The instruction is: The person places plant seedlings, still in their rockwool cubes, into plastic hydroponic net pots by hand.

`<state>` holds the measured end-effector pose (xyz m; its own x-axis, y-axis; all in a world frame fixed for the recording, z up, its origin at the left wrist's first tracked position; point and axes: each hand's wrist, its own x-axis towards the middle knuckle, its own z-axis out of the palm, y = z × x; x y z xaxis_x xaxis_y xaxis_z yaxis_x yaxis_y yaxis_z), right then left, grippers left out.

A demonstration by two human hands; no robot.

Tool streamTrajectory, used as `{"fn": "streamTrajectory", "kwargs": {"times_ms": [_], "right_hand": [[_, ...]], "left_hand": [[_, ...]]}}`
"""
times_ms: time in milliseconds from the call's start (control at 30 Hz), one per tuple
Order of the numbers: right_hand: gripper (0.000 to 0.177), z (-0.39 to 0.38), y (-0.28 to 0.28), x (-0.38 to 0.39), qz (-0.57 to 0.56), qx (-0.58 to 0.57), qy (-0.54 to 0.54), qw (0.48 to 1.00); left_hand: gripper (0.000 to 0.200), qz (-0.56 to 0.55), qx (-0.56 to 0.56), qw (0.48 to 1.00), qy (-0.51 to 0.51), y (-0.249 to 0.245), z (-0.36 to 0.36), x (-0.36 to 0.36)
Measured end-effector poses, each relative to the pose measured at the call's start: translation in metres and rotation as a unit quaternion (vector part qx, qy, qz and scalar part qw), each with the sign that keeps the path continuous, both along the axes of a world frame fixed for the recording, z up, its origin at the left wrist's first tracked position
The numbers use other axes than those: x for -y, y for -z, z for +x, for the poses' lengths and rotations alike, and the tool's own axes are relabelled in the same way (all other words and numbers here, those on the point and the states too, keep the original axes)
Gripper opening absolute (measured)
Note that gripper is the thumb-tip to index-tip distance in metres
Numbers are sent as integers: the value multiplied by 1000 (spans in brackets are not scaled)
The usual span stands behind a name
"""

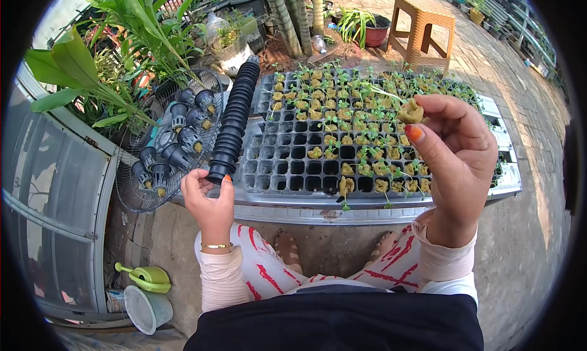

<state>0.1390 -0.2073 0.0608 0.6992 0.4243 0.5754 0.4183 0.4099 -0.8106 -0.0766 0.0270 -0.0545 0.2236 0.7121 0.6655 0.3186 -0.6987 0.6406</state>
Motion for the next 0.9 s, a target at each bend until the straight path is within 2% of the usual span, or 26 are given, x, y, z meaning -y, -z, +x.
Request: {"fn": "streamTrajectory", "kwargs": {"times_ms": [467, 567, 667, 733, 800, 867, 900], "right_hand": [[29, 4, -8, -6, -25, -10, -6, 1000], [34, 12, -30, -24, -51, 44, -66, 996], [31, 21, -69, -66, -148, 68, -88, 983], [23, 37, -80, -111, -160, -12, -163, 973], [20, 44, -84, -175, -219, -71, -162, 960], [25, 75, -57, -271, -163, 31, -112, 980], [19, 66, -61, -287, -232, -11, -83, 969]], "left_hand": [[35, -6, 12, 1000, -2, 1, 1, 0], [36, -7, 10, 1000, 4, 1, 0, 1], [37, -2, 4, 1000, 8, 0, -1, 2], [37, 6, 3, 1000, 5, -1, -1, 3], [37, 4, 3, 1000, 15, -3, -2, 5], [37, -4, 9, 1000, 16, -6, -3, 5], [37, 8, -4, 1000, 17, -6, -4, 5]]}}
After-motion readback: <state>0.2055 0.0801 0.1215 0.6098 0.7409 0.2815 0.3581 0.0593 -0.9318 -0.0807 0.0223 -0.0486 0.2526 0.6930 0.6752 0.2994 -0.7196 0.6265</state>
